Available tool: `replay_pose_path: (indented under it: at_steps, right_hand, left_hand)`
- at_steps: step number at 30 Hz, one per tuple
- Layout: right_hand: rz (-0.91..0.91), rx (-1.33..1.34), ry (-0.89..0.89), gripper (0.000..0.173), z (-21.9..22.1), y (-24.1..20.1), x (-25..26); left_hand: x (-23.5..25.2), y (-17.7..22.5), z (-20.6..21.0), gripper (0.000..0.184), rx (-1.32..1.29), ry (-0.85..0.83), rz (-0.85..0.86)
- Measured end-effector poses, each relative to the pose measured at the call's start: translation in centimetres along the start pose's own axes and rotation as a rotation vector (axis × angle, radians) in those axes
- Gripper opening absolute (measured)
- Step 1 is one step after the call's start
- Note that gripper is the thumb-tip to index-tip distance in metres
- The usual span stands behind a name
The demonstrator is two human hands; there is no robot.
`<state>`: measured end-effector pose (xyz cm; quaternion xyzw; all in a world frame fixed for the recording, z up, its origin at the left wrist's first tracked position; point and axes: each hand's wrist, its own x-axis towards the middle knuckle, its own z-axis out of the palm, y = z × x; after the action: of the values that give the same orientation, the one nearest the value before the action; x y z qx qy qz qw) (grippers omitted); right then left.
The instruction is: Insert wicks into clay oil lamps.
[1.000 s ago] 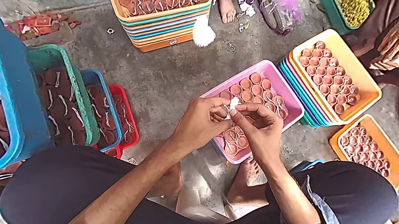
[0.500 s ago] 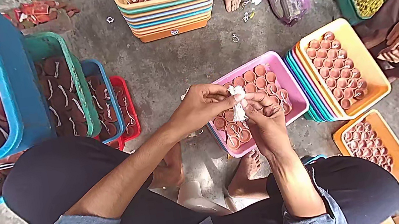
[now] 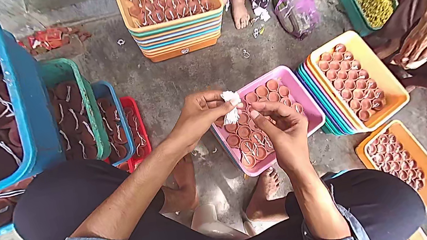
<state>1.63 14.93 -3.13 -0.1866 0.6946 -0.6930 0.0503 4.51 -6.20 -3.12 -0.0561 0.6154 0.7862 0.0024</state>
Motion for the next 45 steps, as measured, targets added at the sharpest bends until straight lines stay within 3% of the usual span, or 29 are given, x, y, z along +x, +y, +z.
replay_pose_path:
  at_steps: [15, 26, 34, 45]
  right_hand:
    - [-0.105, 0.023, 0.009, 0.017, 0.2, -0.3, -0.4]
    - [-0.082, 0.041, 0.007, 0.015, 0.4, -0.2, -0.4]
    - [0.092, 0.248, -0.058, 0.011, -0.5, 0.5, -0.1]
    - [0.138, 0.264, -0.062, 0.013, -0.5, 0.7, 0.0]
  left_hand:
    - [-1.4, -0.3, 1.5, 0.018, 0.094, -0.11, 0.106]
    - [-1.4, -0.6, 1.3, 0.019, 0.146, -0.124, 0.213]
    - [-1.7, 0.0, 1.5, 0.021, 0.065, -0.089, 0.087]
    - [-1.6, 0.1, 1.6, 0.023, -0.043, -0.086, 0.001]
